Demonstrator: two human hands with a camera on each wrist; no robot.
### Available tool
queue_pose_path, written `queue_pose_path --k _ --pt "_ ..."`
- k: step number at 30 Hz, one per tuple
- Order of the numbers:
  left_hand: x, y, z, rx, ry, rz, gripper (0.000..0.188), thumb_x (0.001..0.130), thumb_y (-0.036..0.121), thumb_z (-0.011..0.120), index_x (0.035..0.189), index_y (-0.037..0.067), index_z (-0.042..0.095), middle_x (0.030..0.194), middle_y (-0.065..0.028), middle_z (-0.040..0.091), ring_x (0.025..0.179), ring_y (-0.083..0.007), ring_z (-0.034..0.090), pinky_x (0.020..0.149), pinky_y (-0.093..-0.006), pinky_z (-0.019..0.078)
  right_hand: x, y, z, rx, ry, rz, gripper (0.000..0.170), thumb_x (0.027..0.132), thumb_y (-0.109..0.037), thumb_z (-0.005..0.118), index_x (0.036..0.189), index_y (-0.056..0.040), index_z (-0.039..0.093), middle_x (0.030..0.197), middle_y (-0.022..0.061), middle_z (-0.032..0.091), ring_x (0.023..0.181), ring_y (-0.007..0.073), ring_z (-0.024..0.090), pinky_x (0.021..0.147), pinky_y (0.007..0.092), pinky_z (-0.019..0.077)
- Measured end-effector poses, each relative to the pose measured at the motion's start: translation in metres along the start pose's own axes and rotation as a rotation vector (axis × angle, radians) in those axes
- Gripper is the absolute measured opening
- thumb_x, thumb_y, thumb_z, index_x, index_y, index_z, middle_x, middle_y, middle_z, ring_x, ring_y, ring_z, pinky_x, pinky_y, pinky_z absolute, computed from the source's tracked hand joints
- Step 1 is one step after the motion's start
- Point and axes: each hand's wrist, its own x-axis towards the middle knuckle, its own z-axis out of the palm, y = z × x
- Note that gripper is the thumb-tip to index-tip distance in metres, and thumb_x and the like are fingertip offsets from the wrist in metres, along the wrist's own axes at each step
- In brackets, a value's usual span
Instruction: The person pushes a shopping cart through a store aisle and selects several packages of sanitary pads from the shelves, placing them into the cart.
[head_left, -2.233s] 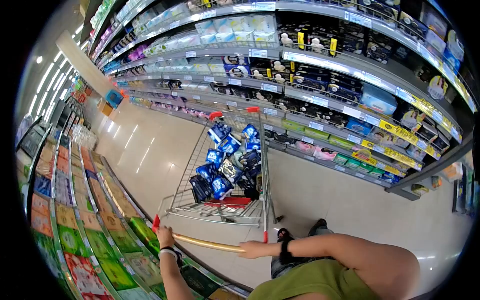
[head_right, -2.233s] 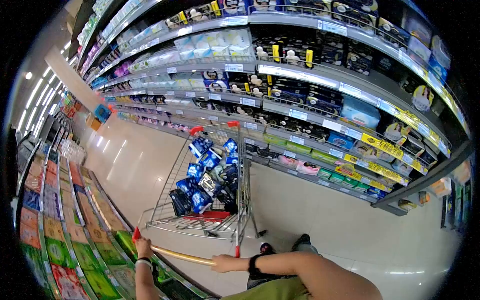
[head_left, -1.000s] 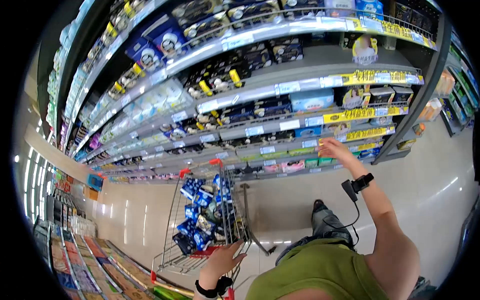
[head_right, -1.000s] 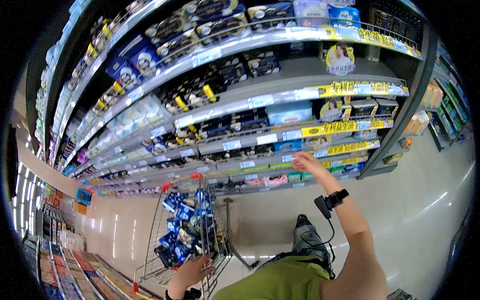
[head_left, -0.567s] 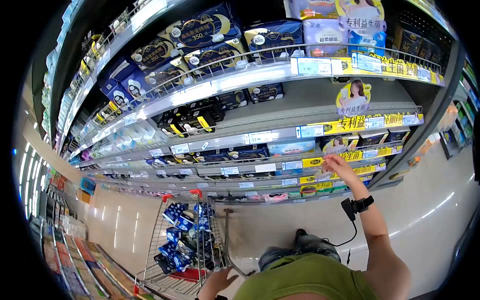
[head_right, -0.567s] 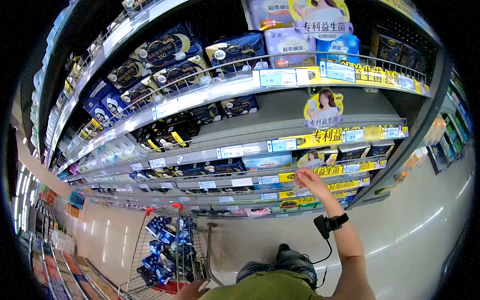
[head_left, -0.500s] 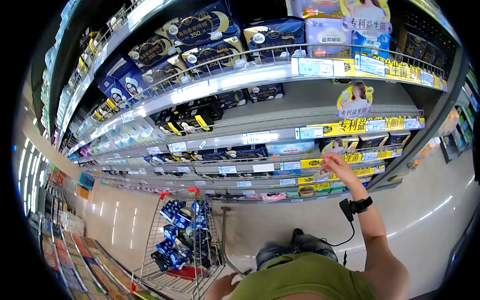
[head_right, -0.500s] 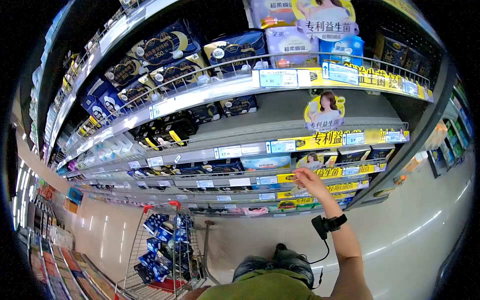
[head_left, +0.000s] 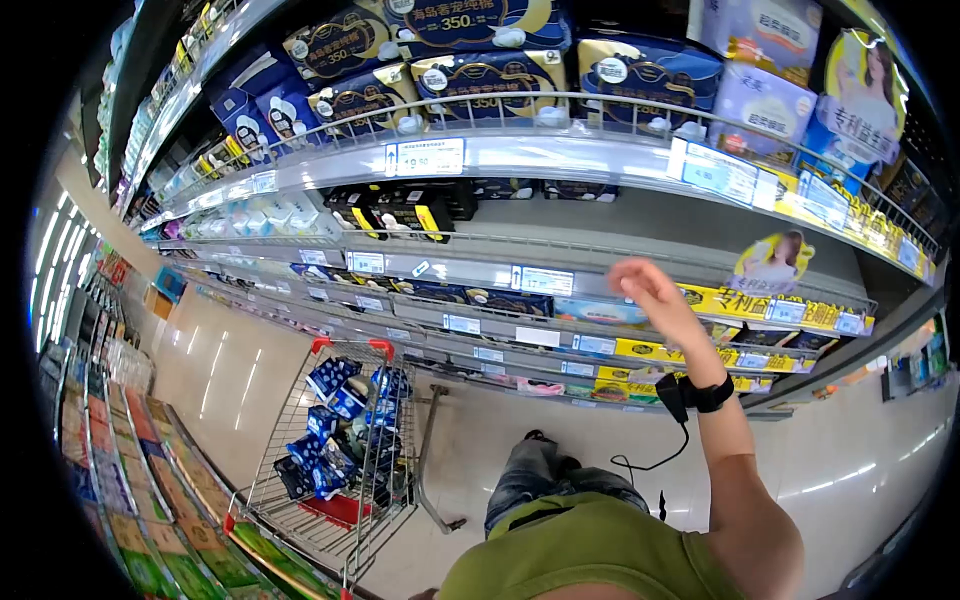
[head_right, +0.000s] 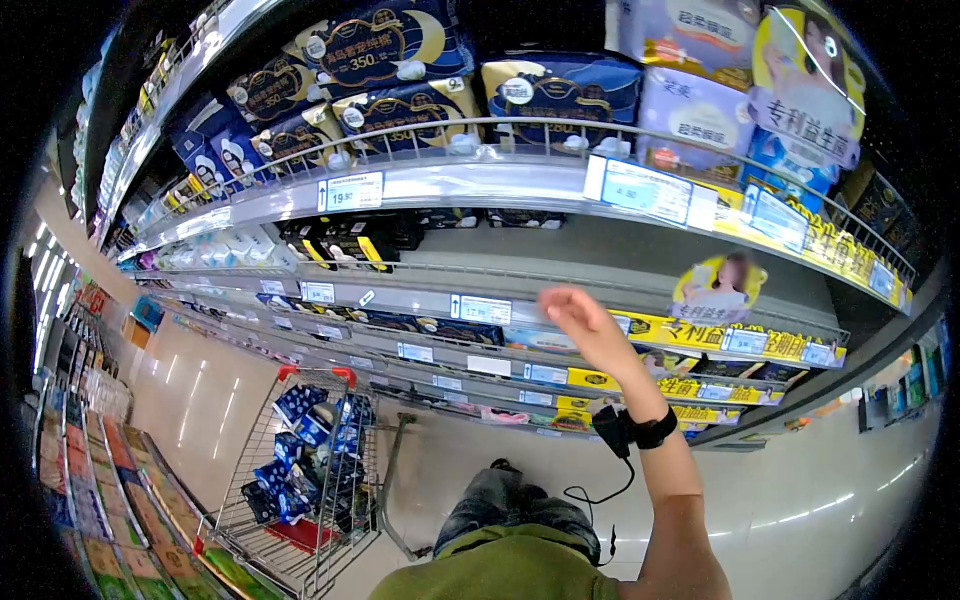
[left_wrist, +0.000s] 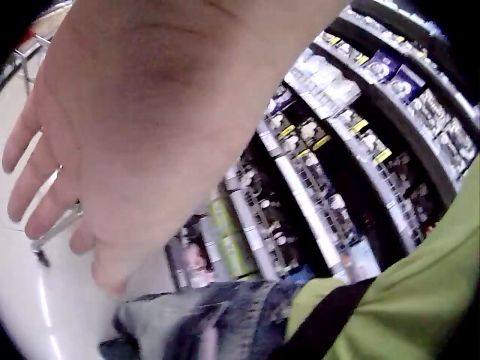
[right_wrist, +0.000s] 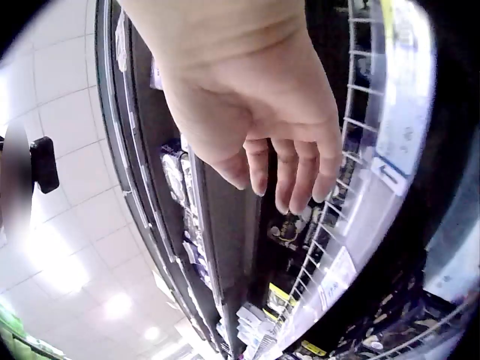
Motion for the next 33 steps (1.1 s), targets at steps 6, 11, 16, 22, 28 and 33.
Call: queue_pose_path --k 6,11,16,22,28,33 --pt "0.066 0.287 0.086 1.222 0.238 0.569 0.038 0.076 0.029 0.053 0.11 0.012 0.046 0.082 -0.0165 0.056 0.073 -0.0325 0.055 0.059 -0.0407 0.0447 0.079 0.012 -0.015 -0.162 0.429 -0.128 0.038 0.08 -0.024 0.052 0.111 -0.003 0.044 0.101 0.0129 0.051 0.095 0.0211 0.05 0.079 0.029 0.0405" --pt "0.107 0.456 0.128 1.129 0.162 1.368 0.031 0.073 0.011 0.054 0.103 0.009 0.049 0.089 -0.0116 0.055 0.079 -0.0298 0.052 0.069 -0.0374 0.041 0.145 0.047 -0.051 -0.974 0.399 -0.046 0.038 0.079 -0.025 0.047 0.106 0.0023 0.046 0.099 0.0212 0.05 0.088 0.0359 0.049 0.076 0.0376 0.0386" --pt "0.128 0.573 0.196 0.637 -0.078 1.571 0.036 0.077 0.009 0.055 0.112 0.004 0.045 0.107 -0.0098 0.051 0.099 -0.0195 0.049 0.081 -0.029 0.0388 0.142 0.053 -0.028 -0.688 0.444 0.132 0.048 0.079 -0.03 0.043 0.119 -0.0025 0.035 0.123 0.0205 0.035 0.114 0.0339 0.031 0.095 0.0357 0.0264" --pt "0.187 0.657 0.275 0.338 -0.194 1.351 0.038 0.078 0.016 0.053 0.11 0.0 0.043 0.108 -0.0136 0.049 0.1 -0.023 0.047 0.083 -0.0324 0.0373 0.143 0.06 -0.023 -0.78 0.446 0.119 0.047 0.079 -0.03 0.042 0.118 -0.0023 0.037 0.122 0.0197 0.036 0.113 0.0344 0.032 0.094 0.0364 0.0267" --pt "0.237 0.677 0.316 0.292 0.015 1.355 0.038 0.077 0.019 0.054 0.109 -0.002 0.045 0.108 -0.0132 0.049 0.098 -0.0239 0.047 0.082 -0.0316 0.0372 0.15 0.079 -0.03 -0.838 0.425 -0.14 0.035 0.08 -0.021 0.041 0.107 0.001 0.044 0.112 0.0209 0.042 0.106 0.0353 0.037 0.09 0.0388 0.0296" --pt "0.26 0.674 0.318 0.122 0.019 1.367 0.04 0.077 0.019 0.054 0.109 -0.002 0.044 0.108 -0.0127 0.049 0.097 -0.0236 0.048 0.081 -0.0308 0.0378 0.146 0.066 -0.026 -0.754 0.458 -0.054 0.037 0.081 -0.022 0.04 0.11 0.0009 0.042 0.115 0.0217 0.04 0.109 0.0352 0.035 0.091 0.0396 0.0282"
